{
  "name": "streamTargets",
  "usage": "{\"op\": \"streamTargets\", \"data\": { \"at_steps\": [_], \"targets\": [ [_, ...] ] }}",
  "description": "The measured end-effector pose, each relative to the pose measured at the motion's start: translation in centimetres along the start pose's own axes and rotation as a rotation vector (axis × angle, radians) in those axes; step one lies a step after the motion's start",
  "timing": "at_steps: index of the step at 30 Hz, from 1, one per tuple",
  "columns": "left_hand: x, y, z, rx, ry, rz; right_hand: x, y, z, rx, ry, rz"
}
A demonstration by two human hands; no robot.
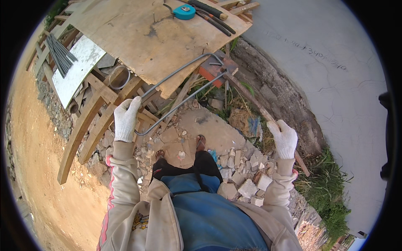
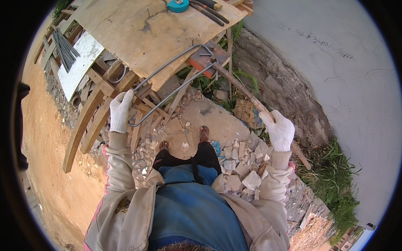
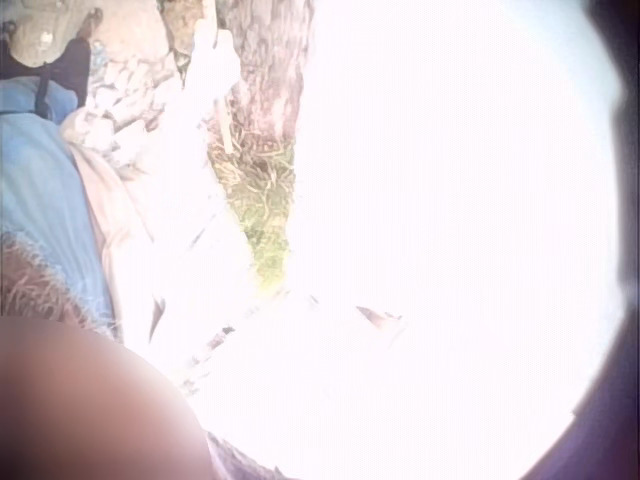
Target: The person repeatedly bends thin metal rods into U-shaped forms using a long metal bar as a lever against a wooden workbench. The person positions each rod, applies force with the bar, and then removes the bent piece to repeat the process.
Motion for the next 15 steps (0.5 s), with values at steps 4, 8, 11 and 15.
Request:
{"op": "streamTargets", "data": {
  "at_steps": [4,8,11,15],
  "targets": [
    [-0.1,-0.4,0.8,-0.054,0.157,0.1,1.2,2.1,0.3,0.015,0.133,-0.112],
    [-0.3,-0.7,0.8,-0.083,0.204,0.203,3.5,1.8,-1.3,0.093,-0.099,-0.007],
    [-0.2,-0.8,1.0,-0.07,0.214,0.247,5.7,1.7,-0.9,0.139,-0.299,0.03],
    [-0.3,-0.9,1.4,-0.091,0.234,0.274,4.1,4.2,0.9,0.152,-0.124,-0.076]
  ]
}}
Point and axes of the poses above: each hand's wrist, its own y-axis away from the middle knuckle, its own x-axis out of the palm, z = x × y, the point moved 3 cm from there along -y, towards the middle knuckle, and after that the axes turned 11 degrees about y, right-handed, at the moved point
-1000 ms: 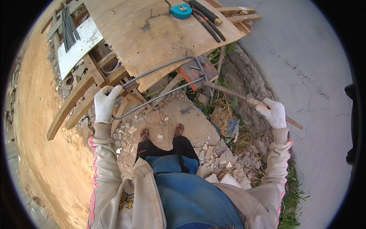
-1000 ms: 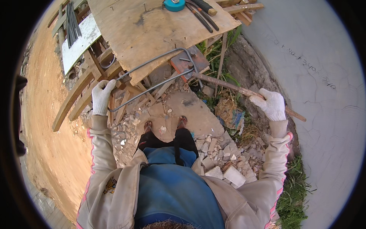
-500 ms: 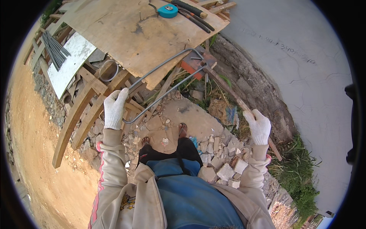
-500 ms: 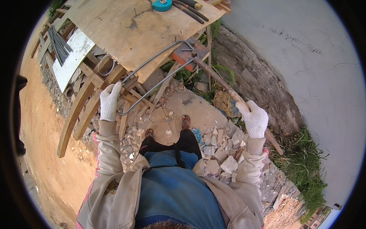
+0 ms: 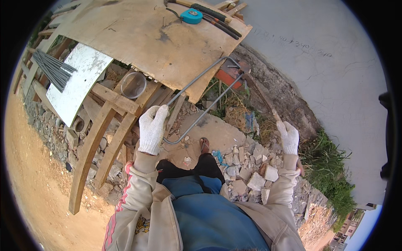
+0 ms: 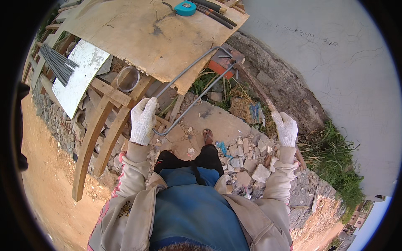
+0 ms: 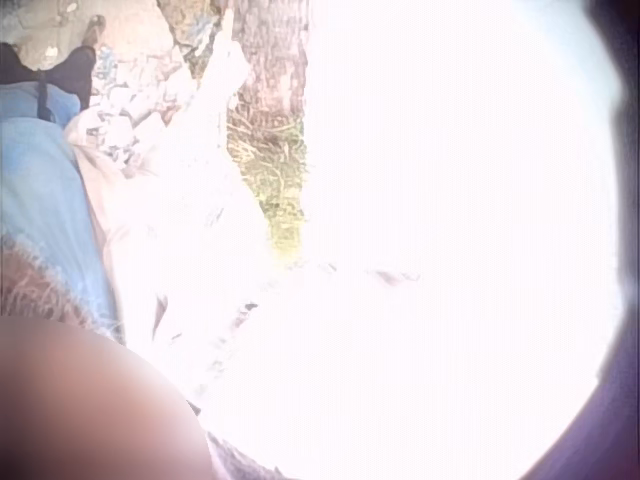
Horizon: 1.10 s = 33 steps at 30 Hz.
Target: The person repeatedly bends thin metal rods into U-shaped forms using a long metal bar as a lever against a wooden workbench. The person positions each rod, applies force with the bar, and then removes the bent piece to repeat the process.
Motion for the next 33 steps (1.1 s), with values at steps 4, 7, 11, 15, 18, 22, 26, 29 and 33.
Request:
{"op": "streamTargets", "data": {
  "at_steps": [4,7,11,15,18,22,26,29,33],
  "targets": [
    [0.1,-0.4,0.2,0.027,0.022,0.041,0.0,3.9,3.0,0.047,0.14,-0.067],
    [0.2,-0.3,0.1,0.041,0.09,0.061,3.8,7.3,4.4,0.2,-0.087,-0.068],
    [0.1,-0.3,-0.3,-0.004,0.076,0.081,8.7,7.2,4.5,0.193,-0.358,-0.102],
    [0.3,0.1,-0.8,0.019,0.061,0.066,5.0,5.5,2.4,0.108,-0.301,0.107],
    [0.4,0.0,-1.2,0.013,0.039,0.069,-0.1,4.4,3.3,0.019,-0.08,0.195],
    [0.3,0.0,-1.1,0.0,0.05,0.033,-7.0,3.5,5.7,-0.121,0.151,0.136],
    [0.2,0.1,-0.6,-0.004,0.071,0.001,-9.5,3.3,6.8,-0.191,0.208,0.149],
    [0.3,0.1,-0.7,-0.008,0.058,-0.004,-8.8,3.3,6.6,-0.218,0.161,0.181],
    [0.6,0.3,-1.3,0.034,0.016,-0.012,-9.3,3.7,5.3,-0.313,-0.01,0.192]
  ]
}}
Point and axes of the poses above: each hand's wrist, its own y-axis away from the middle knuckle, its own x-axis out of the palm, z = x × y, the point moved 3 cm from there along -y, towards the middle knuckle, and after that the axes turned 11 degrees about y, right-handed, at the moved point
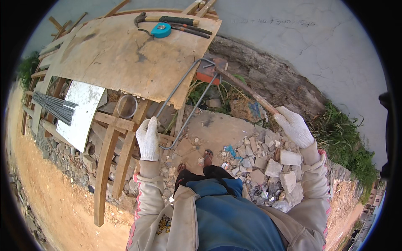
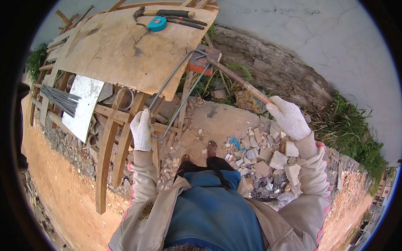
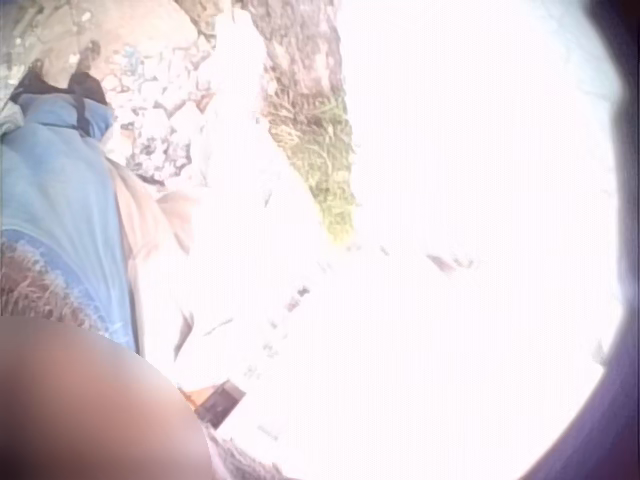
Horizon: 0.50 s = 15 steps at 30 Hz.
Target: The person repeatedly bends thin metal rods into U-shaped forms using a long metal bar as a lever against a wooden workbench. The person positions each rod, applies force with the bar, and then removes the bent piece to repeat the process.
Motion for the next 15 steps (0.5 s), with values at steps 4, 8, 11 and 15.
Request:
{"op": "streamTargets", "data": {
  "at_steps": [4,8,11,15],
  "targets": [
    [0.0,0.3,0.0,-0.013,0.02,-0.017,-3.8,4.6,-2.9,0.139,-0.215,0.198],
    [-0.3,-0.3,0.4,-0.08,0.095,0.015,-6.1,11.3,-6.0,0.508,-0.389,0.365],
    [-0.3,-0.6,0.7,-0.11,0.178,0.073,-4.3,13.6,-6.3,0.567,-0.368,0.285],
    [0.0,-0.7,1.2,-0.146,0.221,0.074,-1.0,16.3,-3.8,0.552,-0.29,0.119]
  ]
}}
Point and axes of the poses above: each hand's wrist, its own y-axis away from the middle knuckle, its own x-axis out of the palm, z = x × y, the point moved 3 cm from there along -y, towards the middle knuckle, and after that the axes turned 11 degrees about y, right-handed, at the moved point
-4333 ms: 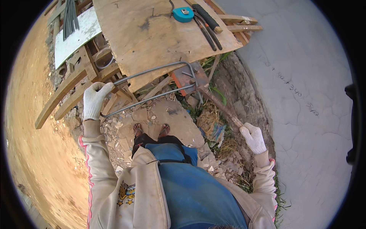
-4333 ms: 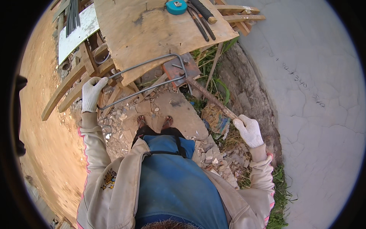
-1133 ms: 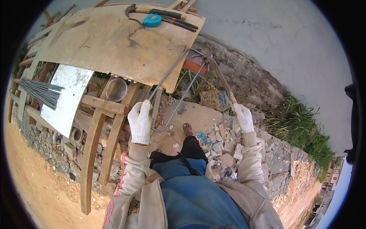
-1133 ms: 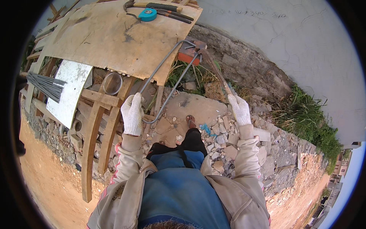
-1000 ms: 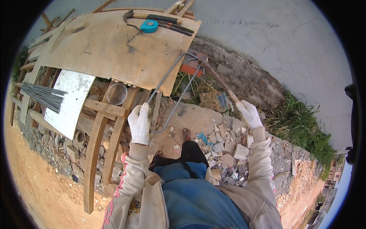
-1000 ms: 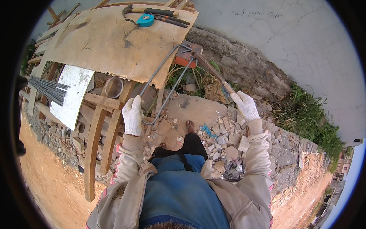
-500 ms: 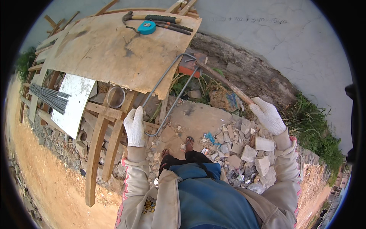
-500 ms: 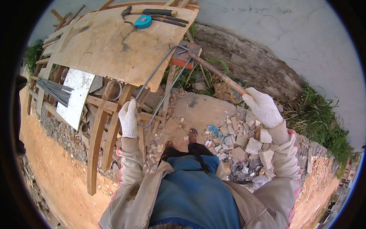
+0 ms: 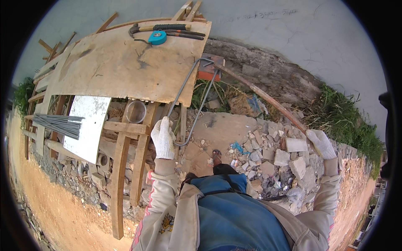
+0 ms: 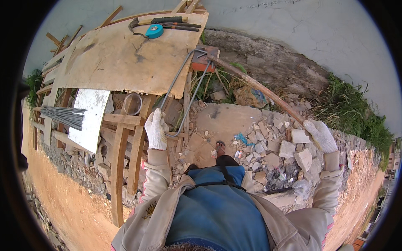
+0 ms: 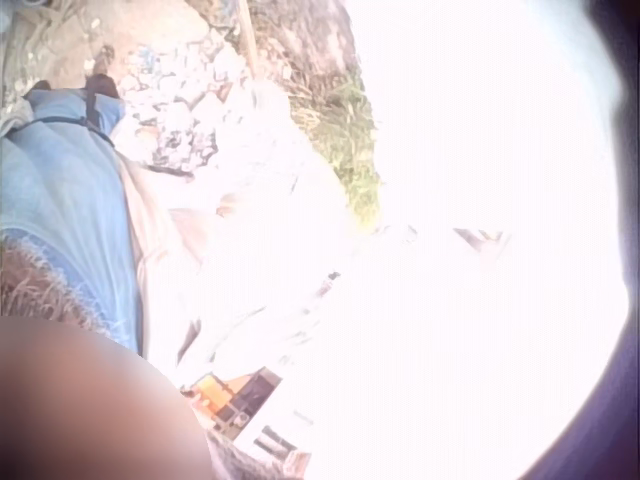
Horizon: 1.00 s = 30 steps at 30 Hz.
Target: The person repeatedly bends thin metal rods into U-shaped forms using a long metal bar as a lever against a wooden workbench. The person positions each rod, applies force with the bar, and then removes the bent piece to repeat the process.
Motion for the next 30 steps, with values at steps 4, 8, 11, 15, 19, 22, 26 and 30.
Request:
{"op": "streamTargets", "data": {
  "at_steps": [4,8,11,15,19,22,26,30],
  "targets": [
    [0.0,-0.3,0.4,-0.036,0.068,0.027,5.8,3.7,0.9,0.042,0.073,-0.191],
    [-0.2,-0.5,0.6,-0.017,0.07,0.078,10.0,5.8,1.7,0.109,0.041,-0.22],
    [0.1,-0.9,0.9,0.0,0.08,0.096,13.8,6.0,2.2,0.148,-0.026,-0.242],
    [-0.2,-0.7,0.9,0.007,0.066,0.103,17.1,6.6,1.8,0.067,-0.044,-0.385],
    [-0.1,-0.9,0.8,0.012,0.066,0.078,18.1,5.1,0.2,0.116,-0.162,-0.257],
    [-0.2,-0.8,0.7,0.009,0.075,0.069,16.1,4.3,-0.4,0.069,-0.141,-0.241],
    [-0.1,-0.9,0.6,0.036,0.059,0.074,14.0,4.1,0.2,0.009,-0.142,-0.209],
    [-0.2,-1.0,0.8,0.058,0.066,0.108,11.6,4.8,1.3,-0.053,0.041,-0.229]
  ]
}}
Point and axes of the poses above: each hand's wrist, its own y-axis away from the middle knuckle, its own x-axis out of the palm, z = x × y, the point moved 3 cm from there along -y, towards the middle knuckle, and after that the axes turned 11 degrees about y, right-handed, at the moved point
